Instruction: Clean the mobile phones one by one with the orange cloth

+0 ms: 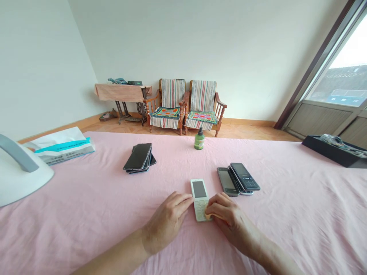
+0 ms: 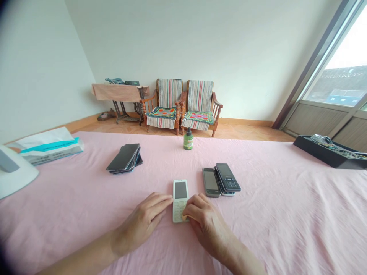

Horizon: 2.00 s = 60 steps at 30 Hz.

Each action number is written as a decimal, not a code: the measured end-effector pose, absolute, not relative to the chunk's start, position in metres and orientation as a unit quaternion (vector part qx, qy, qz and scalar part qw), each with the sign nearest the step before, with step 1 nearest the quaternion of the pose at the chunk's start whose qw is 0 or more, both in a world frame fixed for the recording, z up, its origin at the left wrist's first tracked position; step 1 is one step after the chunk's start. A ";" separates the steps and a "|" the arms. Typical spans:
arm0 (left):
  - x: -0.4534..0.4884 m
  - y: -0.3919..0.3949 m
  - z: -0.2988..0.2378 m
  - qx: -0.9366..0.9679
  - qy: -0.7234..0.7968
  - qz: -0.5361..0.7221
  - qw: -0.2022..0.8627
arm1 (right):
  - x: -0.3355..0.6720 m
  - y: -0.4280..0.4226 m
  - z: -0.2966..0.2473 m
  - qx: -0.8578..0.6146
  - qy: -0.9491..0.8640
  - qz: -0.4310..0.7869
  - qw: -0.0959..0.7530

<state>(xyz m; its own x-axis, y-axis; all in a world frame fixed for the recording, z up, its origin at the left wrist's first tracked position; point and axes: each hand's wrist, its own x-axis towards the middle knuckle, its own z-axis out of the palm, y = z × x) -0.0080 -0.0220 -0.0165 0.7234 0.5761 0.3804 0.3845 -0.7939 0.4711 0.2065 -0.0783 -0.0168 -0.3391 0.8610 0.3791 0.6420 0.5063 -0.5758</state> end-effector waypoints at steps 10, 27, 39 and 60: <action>-0.009 -0.010 -0.020 0.938 0.229 0.233 0.116 | 0.207 -0.080 -0.016 -0.474 -0.799 0.154 0.337; -0.008 -0.006 -0.013 0.943 0.208 0.216 0.142 | 0.199 -0.078 -0.010 -0.438 -0.828 0.181 0.301; -0.001 0.017 -0.019 0.907 0.233 0.272 0.219 | 0.197 -0.082 -0.012 -0.452 -0.811 0.202 0.312; 0.013 0.028 -0.021 0.884 0.282 0.252 0.273 | 0.193 -0.080 -0.017 -0.444 -0.799 0.214 0.344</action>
